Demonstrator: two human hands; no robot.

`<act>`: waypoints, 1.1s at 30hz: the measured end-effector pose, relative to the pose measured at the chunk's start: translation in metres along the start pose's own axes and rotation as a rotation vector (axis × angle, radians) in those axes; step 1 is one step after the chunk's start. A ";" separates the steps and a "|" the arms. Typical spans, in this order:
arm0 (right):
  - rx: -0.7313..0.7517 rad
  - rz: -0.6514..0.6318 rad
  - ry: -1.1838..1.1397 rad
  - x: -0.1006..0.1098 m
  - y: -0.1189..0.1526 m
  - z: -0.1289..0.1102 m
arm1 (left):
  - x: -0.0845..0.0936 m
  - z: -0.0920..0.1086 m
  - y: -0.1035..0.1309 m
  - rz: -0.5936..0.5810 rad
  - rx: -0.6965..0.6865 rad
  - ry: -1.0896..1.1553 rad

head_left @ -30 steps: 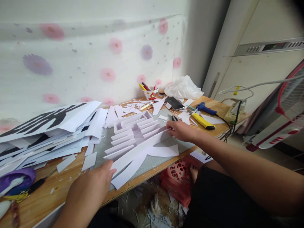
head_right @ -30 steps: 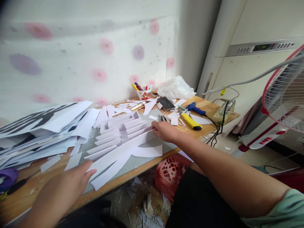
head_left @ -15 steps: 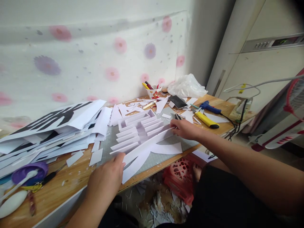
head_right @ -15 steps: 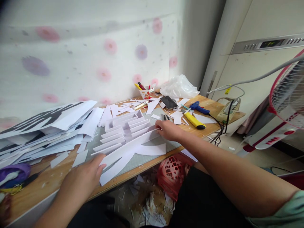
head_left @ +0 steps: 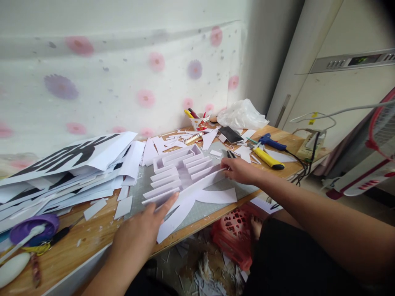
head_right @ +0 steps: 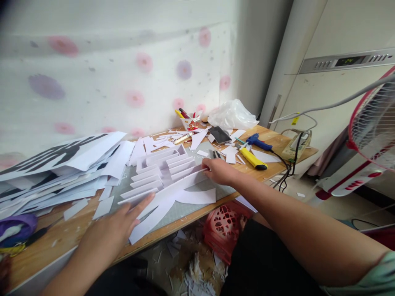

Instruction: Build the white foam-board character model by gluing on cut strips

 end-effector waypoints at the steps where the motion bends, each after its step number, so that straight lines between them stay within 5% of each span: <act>1: 0.000 -0.001 0.000 0.000 0.000 0.000 | 0.001 0.000 0.000 -0.011 -0.003 -0.003; 16: 0.004 -0.030 -0.020 -0.001 -0.001 0.000 | -0.010 -0.006 -0.006 -0.076 -0.041 -0.209; 27: -0.007 -0.027 -0.026 -0.001 0.001 -0.002 | -0.008 0.029 -0.024 -0.028 -0.102 -0.247; 33: 0.000 -0.015 -0.037 -0.002 0.001 0.001 | -0.007 0.031 -0.029 -0.007 -0.119 -0.219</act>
Point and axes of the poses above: each hand's wrist, its own y-axis away from the middle knuckle, its own x-axis out of the back of the hand, z = x × y, the point moved 5 cm from there along -y, towards the middle knuckle, and after that the axes turned 8 degrees about z, right-handed, at the moved point
